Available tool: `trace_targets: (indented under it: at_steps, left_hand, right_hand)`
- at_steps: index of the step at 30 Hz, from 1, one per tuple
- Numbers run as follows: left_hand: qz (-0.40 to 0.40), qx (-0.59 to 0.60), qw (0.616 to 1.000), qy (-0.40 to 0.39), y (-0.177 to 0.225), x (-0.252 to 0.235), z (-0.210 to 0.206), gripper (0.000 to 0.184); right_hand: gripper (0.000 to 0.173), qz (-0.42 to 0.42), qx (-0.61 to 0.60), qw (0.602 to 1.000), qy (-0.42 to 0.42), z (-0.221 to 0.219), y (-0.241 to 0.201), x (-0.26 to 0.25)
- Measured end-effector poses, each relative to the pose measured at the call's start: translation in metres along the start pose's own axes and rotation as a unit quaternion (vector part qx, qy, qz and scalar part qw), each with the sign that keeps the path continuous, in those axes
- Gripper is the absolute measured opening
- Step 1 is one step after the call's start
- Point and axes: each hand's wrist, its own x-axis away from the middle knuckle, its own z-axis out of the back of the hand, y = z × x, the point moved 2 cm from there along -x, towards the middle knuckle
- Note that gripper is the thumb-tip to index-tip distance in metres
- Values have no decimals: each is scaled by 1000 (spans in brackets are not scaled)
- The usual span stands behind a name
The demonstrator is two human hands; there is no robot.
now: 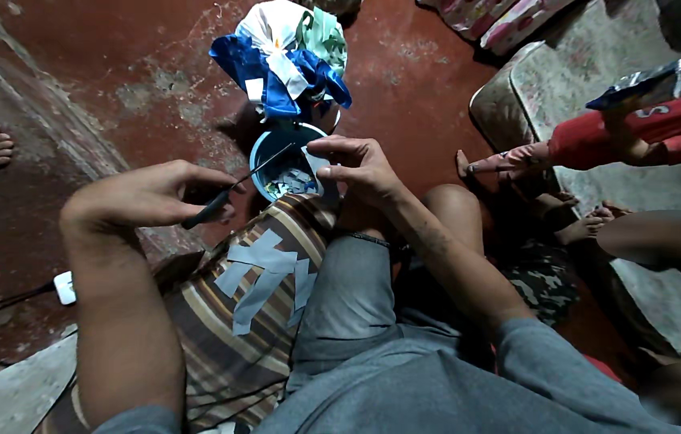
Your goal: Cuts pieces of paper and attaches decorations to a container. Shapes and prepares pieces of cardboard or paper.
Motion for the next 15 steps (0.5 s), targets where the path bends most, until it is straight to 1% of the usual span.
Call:
trace_targets:
  at_steps: [2,6,11,15]
  left_hand:
    - [1,-13,1000,-10,4,0,-2,35]
    - [-11,-16,999,-42,3,-1,-3,35]
    - [-43,7,997,-63,2,-8,-9,43]
    - [-70,3,995,-66,2,-15,-11,46]
  right_hand:
    - [39,1,11,1000,-8,-1,0,-1]
    - [40,6,21,1000,5,-1,0,-2]
    - [40,-11,56,998,-1,-2,1,-3]
    - [39,-27,39,999,2,0,1,-3]
